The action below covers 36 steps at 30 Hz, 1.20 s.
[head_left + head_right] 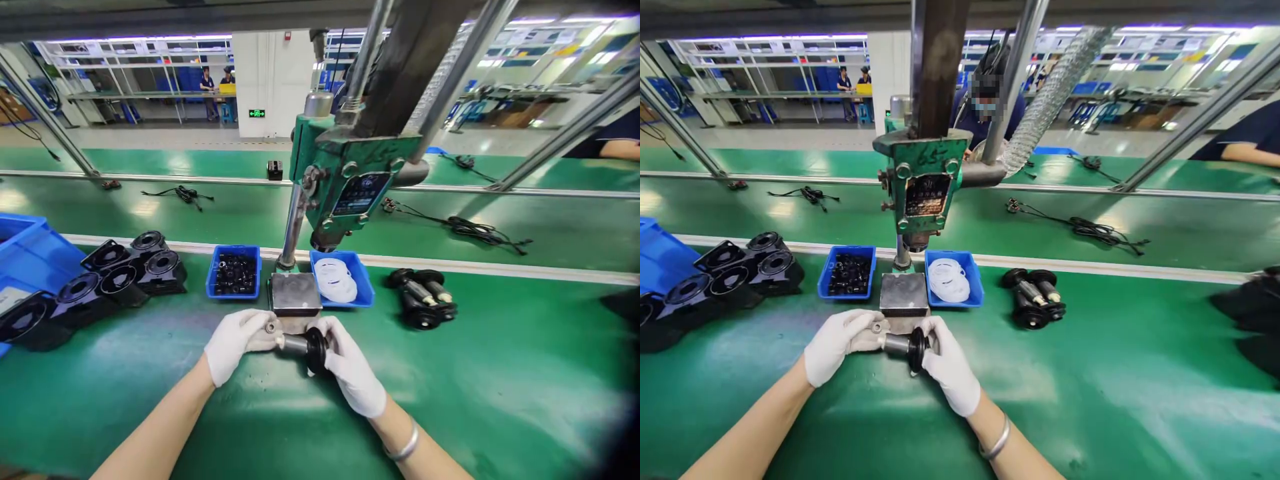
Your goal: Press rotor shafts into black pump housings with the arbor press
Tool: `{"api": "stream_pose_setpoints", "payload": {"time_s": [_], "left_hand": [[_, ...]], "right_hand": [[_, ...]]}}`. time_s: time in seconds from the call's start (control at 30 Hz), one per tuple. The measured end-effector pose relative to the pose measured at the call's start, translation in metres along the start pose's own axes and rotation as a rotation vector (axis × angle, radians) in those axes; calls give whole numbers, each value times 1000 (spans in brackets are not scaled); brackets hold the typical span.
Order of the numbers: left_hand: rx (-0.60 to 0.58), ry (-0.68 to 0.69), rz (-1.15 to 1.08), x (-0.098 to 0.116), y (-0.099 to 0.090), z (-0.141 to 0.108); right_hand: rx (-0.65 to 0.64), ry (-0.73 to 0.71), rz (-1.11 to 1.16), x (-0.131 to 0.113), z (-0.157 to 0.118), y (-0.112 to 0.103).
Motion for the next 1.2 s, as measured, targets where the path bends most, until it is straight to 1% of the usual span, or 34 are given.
{"api": "stream_pose_setpoints", "payload": {"time_s": [0.13, 0.27, 0.43, 0.53, 0.63, 0.73, 0.8, 0.9, 0.97, 1.1, 1.2], "left_hand": [[-30, -11, -1, -1, -1, 0], [-55, 13, 13, 0, -1, -3], [-69, 48, 37, 4, 2, -6], [-72, 46, 30, 4, 3, -7], [-62, 44, 30, 3, 3, -7], [-54, 63, 72, 2, 4, -8], [-45, 101, 118, 2, 5, -9], [-25, 196, 201, 1, 7, -11], [-8, 305, 321, 0, 8, -14], [88, 635, 719, 0, 11, -25], [152, 881, 895, -1, 16, -39]], "right_hand": [[-4, 4, -28, 4, 2, -2], [-24, -11, -13, 6, 3, -4], [-21, -21, 7, 5, 2, -4], [-9, -56, -9, 2, 1, -5], [25, -131, -97, 0, 2, -6], [107, -243, -270, -3, 3, -9], [167, -308, -407, -5, 2, -10], [205, -416, -601, -11, -2, -8], [205, -516, -703, -19, -7, -3], [211, -720, -807, -34, -23, 7], [242, -830, -828, -40, -35, 9]]}}
Point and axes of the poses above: each hand's wrist, its own z-axis towards the middle knuckle, its own y-axis out of the palm, x = y × z, the point moved 6 cm from there along z, towards the middle knuckle, and after that the axes turned 9 degrees about x, right-handed, at the moved point
